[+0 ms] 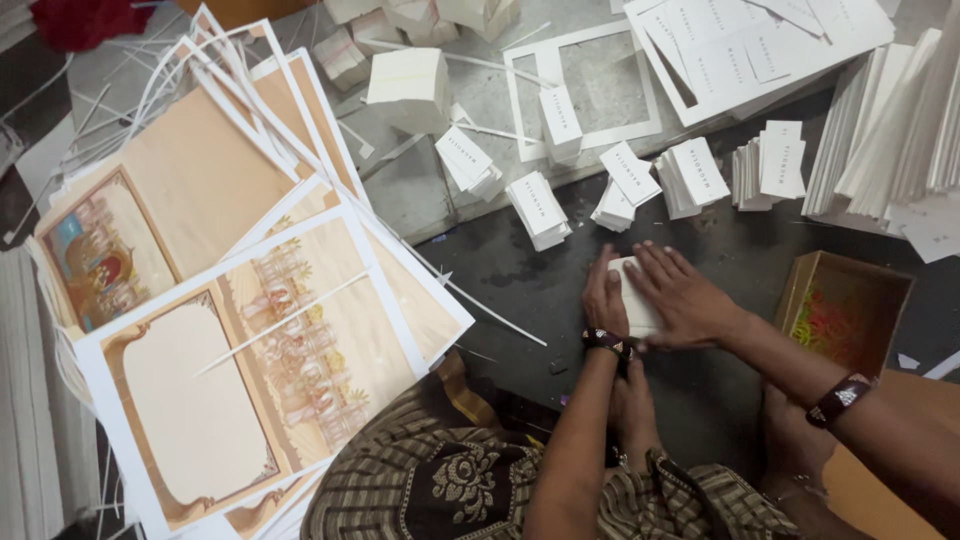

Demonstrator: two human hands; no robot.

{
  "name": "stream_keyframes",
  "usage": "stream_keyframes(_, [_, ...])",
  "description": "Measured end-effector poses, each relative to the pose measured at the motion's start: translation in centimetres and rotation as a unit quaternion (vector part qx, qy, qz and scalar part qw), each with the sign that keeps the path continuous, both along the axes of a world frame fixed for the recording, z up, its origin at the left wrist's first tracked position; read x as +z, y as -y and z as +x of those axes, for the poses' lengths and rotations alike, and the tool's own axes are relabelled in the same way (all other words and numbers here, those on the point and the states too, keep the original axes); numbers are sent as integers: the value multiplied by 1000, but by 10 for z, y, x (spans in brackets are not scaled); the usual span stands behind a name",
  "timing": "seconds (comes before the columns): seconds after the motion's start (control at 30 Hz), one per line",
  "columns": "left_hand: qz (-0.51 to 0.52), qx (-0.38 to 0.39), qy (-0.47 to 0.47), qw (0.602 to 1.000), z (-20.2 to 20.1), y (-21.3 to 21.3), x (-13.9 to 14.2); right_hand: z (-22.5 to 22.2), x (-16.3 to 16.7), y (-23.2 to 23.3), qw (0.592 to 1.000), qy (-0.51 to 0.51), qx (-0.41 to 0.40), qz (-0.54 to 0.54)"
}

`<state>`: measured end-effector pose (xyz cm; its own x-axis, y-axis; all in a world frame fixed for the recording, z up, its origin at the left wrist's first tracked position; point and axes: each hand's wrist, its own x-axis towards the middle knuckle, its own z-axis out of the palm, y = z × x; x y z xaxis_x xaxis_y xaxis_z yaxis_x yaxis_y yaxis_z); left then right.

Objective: The person sits on the floor of a print workshop and gathers small folded white paper pieces scattered on the ground, squaring them into neat stacks by hand and setting the finished stacks with other piles of paper items.

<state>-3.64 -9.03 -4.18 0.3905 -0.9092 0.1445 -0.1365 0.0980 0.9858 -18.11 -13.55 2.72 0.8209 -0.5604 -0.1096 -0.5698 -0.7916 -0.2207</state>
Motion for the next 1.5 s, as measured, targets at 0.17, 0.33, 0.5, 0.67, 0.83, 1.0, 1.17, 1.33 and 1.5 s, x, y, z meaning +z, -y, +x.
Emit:
stream_keyframes(0.17, [36, 16, -117, 992, 1, -4, 3, 26, 14, -1, 990, -138, -30, 15])
stream_keyframes(0.33, [-55, 3, -281, 958, 3, 7, -2, 30, 17, 3, 997, -61, -33, 28])
stream_keyframes(0.5, [-88, 110, -328, 934, 33, 17, -11, 16, 16, 3, 994, 39, -99, -28])
stream_keyframes(0.67, [-24, 138, -363, 921, 53, 9, -12, 10, 4, 1, 988, -19, -152, 8])
stream_keyframes(0.83, [51, 56, -350, 933, 53, 15, -12, 6, -16, 1, 973, 30, -227, 23])
stream_keyframes(1.0, [33, -202, -452, 868, 40, 10, -10, -11, -25, 9, 948, 68, -280, 137])
stream_keyframes(1.17, [48, -367, -455, 810, 14, 8, 11, -34, -19, 18, 721, 407, -299, 474])
stream_keyframes(1.33, [98, -402, -366, 834, 1, 15, 24, -46, -13, 6, 682, 426, -256, 537])
stream_keyframes(1.5, [108, -381, -170, 903, -7, 14, 21, -63, -9, 15, 739, 370, -231, 514])
